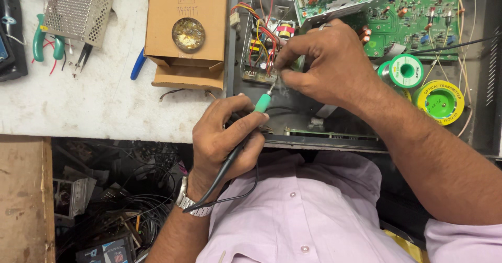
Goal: The person solders wires to a circuit board using a soldering iron and solder wire. They repeatedly heat the joint and apply solder, then inspect the connection. The work is performed on a cluttered workbench with various tools and components visible.
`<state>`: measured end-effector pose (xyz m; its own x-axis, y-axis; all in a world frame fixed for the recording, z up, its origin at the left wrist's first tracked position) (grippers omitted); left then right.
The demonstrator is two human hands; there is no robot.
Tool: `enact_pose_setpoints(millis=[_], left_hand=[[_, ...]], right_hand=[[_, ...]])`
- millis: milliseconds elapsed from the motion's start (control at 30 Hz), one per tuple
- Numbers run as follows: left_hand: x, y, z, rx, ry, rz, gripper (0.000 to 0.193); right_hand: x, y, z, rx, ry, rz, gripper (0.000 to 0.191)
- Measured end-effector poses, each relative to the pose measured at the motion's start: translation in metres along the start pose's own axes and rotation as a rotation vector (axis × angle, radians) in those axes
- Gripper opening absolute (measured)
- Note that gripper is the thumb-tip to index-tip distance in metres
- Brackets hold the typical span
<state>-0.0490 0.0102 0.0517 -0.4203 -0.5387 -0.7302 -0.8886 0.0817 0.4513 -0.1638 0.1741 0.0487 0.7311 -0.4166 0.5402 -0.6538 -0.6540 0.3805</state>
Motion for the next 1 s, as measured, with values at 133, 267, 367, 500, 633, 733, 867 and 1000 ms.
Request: enact_pose_setpoints(millis=[133, 267, 367, 500, 633, 733, 867, 1000], left_hand=[[0.0, 0.0003, 0.0004, -0.004, -0.01, -0.014, 0.033], [-0.0004, -0.0003, 0.0008, -0.006, -0.008, -0.017, 0.033], [-0.0003, -0.0008, 0.0008, -0.004, -0.007, -0.02, 0.033], [-0.0001, -0.0006, 0.0009, -0.004, 0.004, -0.013, 0.033], [0.0004, -0.0009, 0.0006, -0.005, -0.001, -0.017, 0.033], [0.0011, -0.0011, 0.0006, -0.002, 0.005, -0.017, 0.033], [0.0017, -0.0017, 0.0001, -0.005, -0.004, -0.013, 0.033], [0.0019, -0.0031, -0.0045, -0.042, -0.036, -0.002, 0.032]], right_hand=[[0.0034, 0.0013, -0.0012, -0.003, -0.008, -0.025, 0.009], [0.0036, 0.0018, -0.0014, 0.003, -0.007, -0.021, 0.009], [0.0032, 0.002, -0.001, 0.005, -0.002, -0.012, 0.009], [0.0014, 0.0017, -0.0007, 0.016, 0.004, 0.015, 0.009], [0.0025, 0.0019, -0.0005, 0.009, -0.011, -0.001, 0.01], [0.0022, 0.0017, 0.0002, 0.014, -0.011, 0.0, 0.011], [0.0011, 0.0017, 0.001, 0.022, 0.001, 0.013, 0.012], [0.0016, 0.0021, 0.0008, 0.025, 0.004, 0.009, 0.012]])
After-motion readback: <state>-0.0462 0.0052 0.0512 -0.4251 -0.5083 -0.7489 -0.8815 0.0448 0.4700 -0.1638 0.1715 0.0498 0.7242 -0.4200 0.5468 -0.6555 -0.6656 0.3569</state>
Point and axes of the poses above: each hand's wrist, its own y-axis towards the middle knuckle, its own z-axis out of the palm, x = y × z, the point moved 7 cm from there along y, towards the middle knuckle, and after that the axes turned 9 degrees about -z, right-handed, at the moved point
